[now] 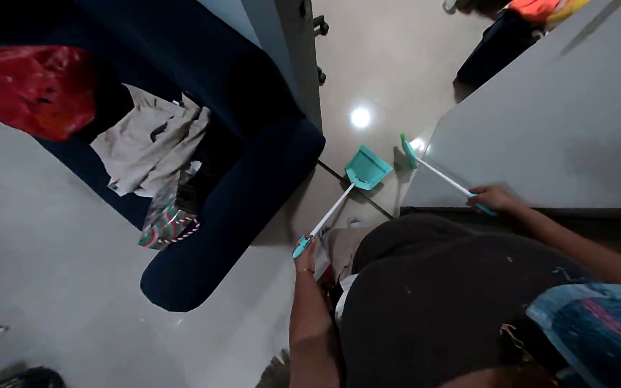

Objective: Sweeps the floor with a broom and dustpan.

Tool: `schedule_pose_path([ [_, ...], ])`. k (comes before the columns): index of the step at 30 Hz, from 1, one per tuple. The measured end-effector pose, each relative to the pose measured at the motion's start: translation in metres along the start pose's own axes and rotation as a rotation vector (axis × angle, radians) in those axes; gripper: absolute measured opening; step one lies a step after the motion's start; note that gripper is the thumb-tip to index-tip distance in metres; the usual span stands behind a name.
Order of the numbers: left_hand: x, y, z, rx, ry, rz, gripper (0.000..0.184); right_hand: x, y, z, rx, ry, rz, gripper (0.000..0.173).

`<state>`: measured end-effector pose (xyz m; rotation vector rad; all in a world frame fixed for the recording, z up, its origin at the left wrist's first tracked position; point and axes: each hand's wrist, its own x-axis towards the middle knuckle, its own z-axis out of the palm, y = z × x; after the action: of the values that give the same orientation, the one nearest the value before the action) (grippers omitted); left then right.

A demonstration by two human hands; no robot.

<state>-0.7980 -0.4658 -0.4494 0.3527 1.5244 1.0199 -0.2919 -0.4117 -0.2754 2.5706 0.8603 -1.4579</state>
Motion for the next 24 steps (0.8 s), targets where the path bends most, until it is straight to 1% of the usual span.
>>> schedule_pose_path([
  [3, -0.004, 0.007, 0.007, 0.021, -0.04, 0.038, 0.039, -0.007, -0.007, 0.0, -0.015, -0.004, -0.017, 0.043],
  [6, -0.016, 0.02, 0.009, 0.041, -0.064, 0.077, 0.038, -0.01, -0.017, 0.003, -0.129, -0.026, -0.081, 0.046],
  [9, -0.038, 0.034, -0.011, 0.082, -0.052, 0.136, 0.033, -0.009, -0.033, 0.009, -0.249, -0.031, -0.155, 0.05],
  [12, -0.07, 0.044, -0.033, 0.101, -0.015, 0.199, 0.03, -0.005, -0.053, 0.02, -0.295, -0.067, -0.226, 0.052],
  [15, -0.102, 0.048, -0.052, 0.086, 0.073, 0.219, 0.03, -0.007, -0.074, 0.051, -0.408, -0.176, -0.294, 0.044],
  [18, -0.12, 0.048, -0.058, 0.103, 0.14, 0.216, 0.03, -0.013, -0.081, 0.077, -0.56, -0.306, -0.356, 0.029],
  [20, -0.12, 0.048, -0.059, 0.118, 0.187, 0.22, 0.031, -0.017, -0.084, 0.07, -0.511, -0.36, -0.343, 0.03],
  [21, -0.119, 0.047, -0.059, 0.135, 0.208, 0.218, 0.032, -0.02, -0.085, 0.06, -0.453, -0.372, -0.312, 0.034],
  [23, -0.116, 0.045, -0.061, 0.188, 0.239, 0.212, 0.033, -0.024, -0.086, 0.035, -0.368, -0.364, -0.255, 0.043],
  [24, -0.114, 0.045, -0.064, 0.22, 0.246, 0.212, 0.034, -0.027, -0.087, 0.023, -0.345, -0.338, -0.239, 0.045],
])
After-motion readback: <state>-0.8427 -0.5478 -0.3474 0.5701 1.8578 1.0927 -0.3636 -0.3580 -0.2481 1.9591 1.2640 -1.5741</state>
